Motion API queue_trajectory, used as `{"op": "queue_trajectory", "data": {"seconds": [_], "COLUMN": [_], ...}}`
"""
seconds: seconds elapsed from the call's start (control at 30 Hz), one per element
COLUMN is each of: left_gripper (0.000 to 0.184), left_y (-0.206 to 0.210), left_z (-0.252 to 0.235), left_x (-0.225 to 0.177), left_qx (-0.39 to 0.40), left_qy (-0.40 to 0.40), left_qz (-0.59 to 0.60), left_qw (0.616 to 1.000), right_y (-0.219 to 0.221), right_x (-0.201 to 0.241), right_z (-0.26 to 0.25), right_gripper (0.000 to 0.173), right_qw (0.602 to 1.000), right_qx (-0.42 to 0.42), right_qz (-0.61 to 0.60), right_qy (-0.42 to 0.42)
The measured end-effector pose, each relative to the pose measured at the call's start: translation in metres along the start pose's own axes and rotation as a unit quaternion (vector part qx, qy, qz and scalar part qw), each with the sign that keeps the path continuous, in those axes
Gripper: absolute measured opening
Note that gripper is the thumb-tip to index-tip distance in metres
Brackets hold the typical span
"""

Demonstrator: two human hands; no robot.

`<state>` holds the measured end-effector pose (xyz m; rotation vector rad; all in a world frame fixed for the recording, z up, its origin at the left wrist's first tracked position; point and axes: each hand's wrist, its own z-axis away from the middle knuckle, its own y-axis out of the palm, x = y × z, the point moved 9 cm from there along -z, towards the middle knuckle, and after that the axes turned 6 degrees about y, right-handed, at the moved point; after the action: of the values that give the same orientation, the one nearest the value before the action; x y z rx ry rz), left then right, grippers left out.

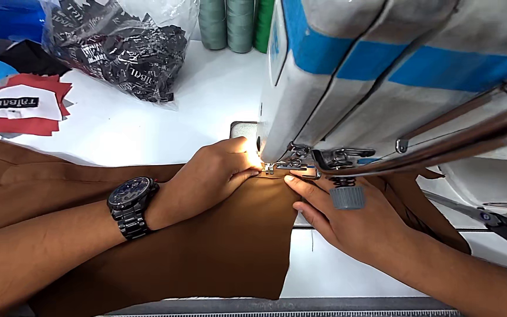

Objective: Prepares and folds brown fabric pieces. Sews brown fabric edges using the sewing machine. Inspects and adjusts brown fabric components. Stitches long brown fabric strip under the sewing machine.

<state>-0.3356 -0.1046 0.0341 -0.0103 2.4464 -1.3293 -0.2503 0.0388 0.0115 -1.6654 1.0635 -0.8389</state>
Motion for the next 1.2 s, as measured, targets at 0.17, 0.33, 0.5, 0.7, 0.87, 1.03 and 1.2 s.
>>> {"op": "queue_trajectory", "data": {"seconds": [0.17, 0.33, 0.5, 0.7, 0.87, 1.03, 1.2], "left_gripper": [0.015, 0.023, 0.043, 0.05, 0.048, 0.048, 0.048], "left_y": [-0.001, 0.0, 0.007, 0.02, 0.027, 0.029, 0.029], "left_z": [0.001, 0.004, 0.026, 0.041, 0.033, 0.029, 0.03], "left_x": [-0.003, -0.016, -0.028, -0.04, -0.04, -0.039, -0.036], "left_qx": [-0.011, 0.042, 0.124, 0.122, 0.104, 0.096, 0.098], "left_qy": [0.007, 0.055, 0.052, 0.017, 0.005, -0.001, 0.001], "left_qz": [-0.022, -0.088, -0.148, -0.149, -0.124, -0.129, -0.119], "left_qw": [1.0, 0.994, 0.98, 0.981, 0.987, 0.987, 0.988], "right_y": [0.0, -0.001, -0.004, 0.003, 0.007, 0.006, 0.007], "right_x": [-0.001, 0.0, 0.004, 0.008, 0.004, 0.001, 0.0], "right_z": [-0.001, -0.001, -0.002, 0.0, 0.0, -0.002, -0.002], "right_gripper": [0.04, 0.04, 0.044, 0.049, 0.049, 0.046, 0.044], "right_qw": [1.0, 1.0, 0.999, 0.998, 0.999, 0.999, 0.999], "right_qx": [0.001, -0.01, -0.026, 0.007, 0.019, 0.012, 0.017], "right_qz": [-0.005, 0.002, -0.035, -0.038, -0.015, -0.01, -0.02], "right_qy": [-0.002, -0.004, -0.025, -0.051, -0.034, -0.034, -0.031]}}
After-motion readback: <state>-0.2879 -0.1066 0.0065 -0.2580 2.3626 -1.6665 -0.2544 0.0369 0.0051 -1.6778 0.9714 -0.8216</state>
